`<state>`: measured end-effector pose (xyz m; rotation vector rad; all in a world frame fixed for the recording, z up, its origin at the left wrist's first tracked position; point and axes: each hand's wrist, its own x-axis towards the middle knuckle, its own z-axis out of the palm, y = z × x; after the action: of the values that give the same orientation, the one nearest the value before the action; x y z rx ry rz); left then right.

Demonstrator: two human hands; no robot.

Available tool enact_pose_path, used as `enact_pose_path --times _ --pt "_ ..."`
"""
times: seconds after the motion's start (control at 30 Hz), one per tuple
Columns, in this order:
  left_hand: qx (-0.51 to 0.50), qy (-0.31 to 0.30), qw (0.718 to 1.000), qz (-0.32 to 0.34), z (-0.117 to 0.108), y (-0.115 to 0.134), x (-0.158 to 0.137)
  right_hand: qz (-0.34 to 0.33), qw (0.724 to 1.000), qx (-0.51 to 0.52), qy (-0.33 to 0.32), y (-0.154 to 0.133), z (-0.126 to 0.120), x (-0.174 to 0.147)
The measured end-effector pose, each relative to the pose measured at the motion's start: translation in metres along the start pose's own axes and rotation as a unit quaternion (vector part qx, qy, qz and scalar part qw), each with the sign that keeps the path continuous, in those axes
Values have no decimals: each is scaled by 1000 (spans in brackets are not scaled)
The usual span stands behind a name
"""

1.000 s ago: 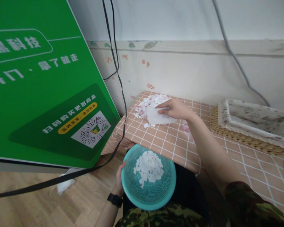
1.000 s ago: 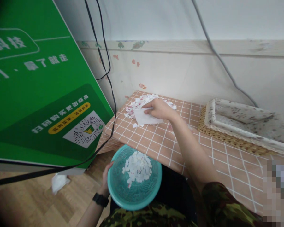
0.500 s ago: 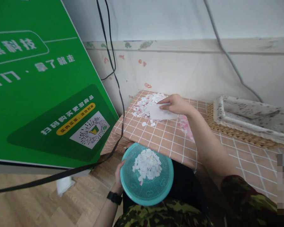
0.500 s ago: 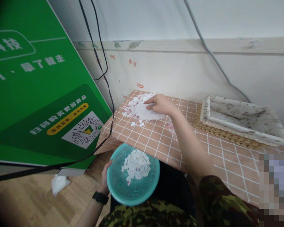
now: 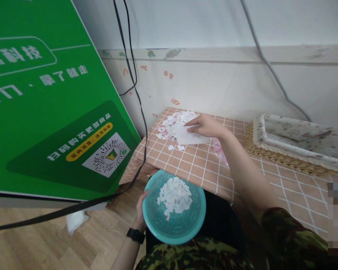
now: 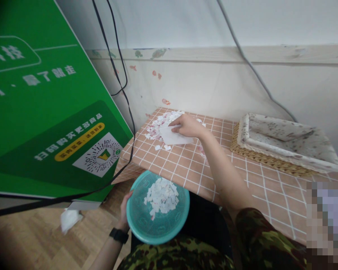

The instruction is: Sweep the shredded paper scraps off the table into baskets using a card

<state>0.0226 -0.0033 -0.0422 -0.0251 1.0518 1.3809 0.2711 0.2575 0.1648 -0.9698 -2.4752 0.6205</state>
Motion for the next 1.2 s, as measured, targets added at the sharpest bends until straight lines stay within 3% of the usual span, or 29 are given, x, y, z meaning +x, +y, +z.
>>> enact_pose_path --times 0.17,0.37,0.67,1.2 --pt "7 -4 1000 23 -8 -3 6 16 1000 11 6 -7 -4 -2" --pt "3 -6 1000 30 -11 -4 9 -4 999 0 -47 -6 -6 -3" --pt "15 13 1000 20 -2 -1 3 37 999 -12 -2 1 -10 -5" --pt "7 -5 1000 24 -9 -3 6 13 999 -2 -30 -3 -8 -4"
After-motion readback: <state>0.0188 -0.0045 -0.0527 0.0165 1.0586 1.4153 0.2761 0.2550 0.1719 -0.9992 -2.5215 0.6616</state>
